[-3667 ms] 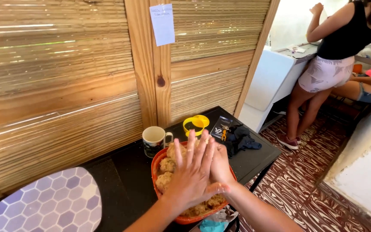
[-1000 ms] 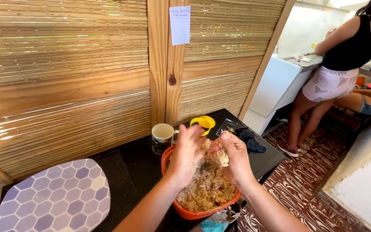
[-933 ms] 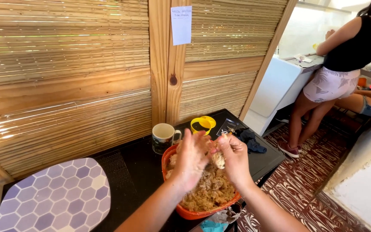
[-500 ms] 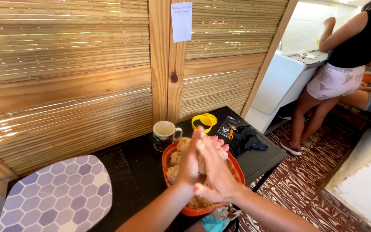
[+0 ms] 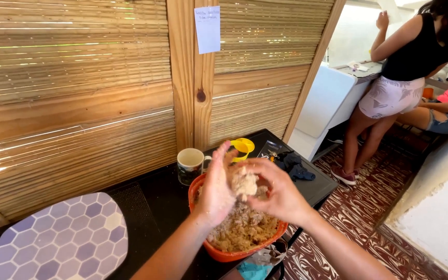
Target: Forming small balls from a food mixture by hand in a bowl.
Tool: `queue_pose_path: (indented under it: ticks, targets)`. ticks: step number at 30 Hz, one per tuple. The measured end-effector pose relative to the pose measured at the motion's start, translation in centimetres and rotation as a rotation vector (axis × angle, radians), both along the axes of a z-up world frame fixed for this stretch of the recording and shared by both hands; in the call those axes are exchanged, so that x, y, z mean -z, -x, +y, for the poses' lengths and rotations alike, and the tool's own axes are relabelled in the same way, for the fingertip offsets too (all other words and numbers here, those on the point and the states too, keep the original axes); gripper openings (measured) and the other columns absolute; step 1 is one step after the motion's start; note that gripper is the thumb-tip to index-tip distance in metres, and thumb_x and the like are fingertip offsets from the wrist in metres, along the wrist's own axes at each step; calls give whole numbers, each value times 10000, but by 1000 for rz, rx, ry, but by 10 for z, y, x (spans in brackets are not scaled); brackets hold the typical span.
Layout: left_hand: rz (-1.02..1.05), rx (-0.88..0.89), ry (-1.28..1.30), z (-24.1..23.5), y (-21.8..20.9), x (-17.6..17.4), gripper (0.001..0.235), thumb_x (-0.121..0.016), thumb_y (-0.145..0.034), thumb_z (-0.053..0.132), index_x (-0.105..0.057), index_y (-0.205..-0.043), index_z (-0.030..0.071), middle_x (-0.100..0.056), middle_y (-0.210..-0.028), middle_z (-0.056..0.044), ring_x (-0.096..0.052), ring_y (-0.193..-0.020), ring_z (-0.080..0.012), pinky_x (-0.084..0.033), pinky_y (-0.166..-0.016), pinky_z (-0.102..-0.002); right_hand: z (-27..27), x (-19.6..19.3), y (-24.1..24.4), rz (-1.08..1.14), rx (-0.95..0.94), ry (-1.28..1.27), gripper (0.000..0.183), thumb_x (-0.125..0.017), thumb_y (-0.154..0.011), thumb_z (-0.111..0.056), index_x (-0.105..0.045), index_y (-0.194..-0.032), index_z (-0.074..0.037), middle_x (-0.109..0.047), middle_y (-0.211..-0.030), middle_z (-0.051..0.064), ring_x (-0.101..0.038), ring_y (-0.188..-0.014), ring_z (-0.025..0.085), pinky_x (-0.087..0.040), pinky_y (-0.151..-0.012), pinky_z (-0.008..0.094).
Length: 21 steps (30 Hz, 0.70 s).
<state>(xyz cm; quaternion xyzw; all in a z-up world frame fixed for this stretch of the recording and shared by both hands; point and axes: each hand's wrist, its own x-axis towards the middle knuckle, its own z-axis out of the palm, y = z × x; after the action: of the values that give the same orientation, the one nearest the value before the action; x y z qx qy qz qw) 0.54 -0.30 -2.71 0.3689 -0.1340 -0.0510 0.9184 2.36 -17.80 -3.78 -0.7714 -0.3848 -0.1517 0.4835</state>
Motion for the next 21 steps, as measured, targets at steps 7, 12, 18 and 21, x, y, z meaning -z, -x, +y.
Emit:
queue_pose_path:
  ticks: [7, 12, 18, 21]
  targets:
    - [-260, -357, -684, 56, -10, -24, 561, -495, -989, 420, -523, -1389, 27, -551, -1370, -217, -471, -1385, -377, -312, -1172, -517, -22, 5, -43, 11, 49, 163, 586, -789, -707, 32, -629, -1267, -37, -590, -1295, 196, -642, -1148, 409, -613, -829, 534]
    - [-326, -229, -871, 52, -38, 16, 451, -608, -971, 420, -621, -1295, 107, -658, -1274, -182, -546, -1331, -370, -389, -1122, -526, -12, 31, -55, 17, -77, 277, 589, -752, -729, 94, -612, -1295, 15, -604, -1236, 274, -615, -1153, 481, -549, -935, 619]
    - [-393, -21, -1508, 51, -28, 14, 642, -725, -867, 326, -497, -1427, 108, -499, -1399, -251, -459, -1356, -475, -341, -1156, -549, -17, 16, -43, 23, -92, 255, 574, -773, -828, 18, -498, -1332, 12, -580, -1325, 262, -570, -1235, 488, -461, -1001, 664]
    - [-368, -37, -1546, 49, -21, 2, 644, -710, -863, 265, -482, -1442, 97, -486, -1407, -244, -450, -1352, -471, -371, -1139, -536, -29, 29, -37, -13, 5, 226, 600, -827, -775, -20, -578, -1320, -63, -624, -1263, 169, -645, -1134, 396, -523, -902, 552]
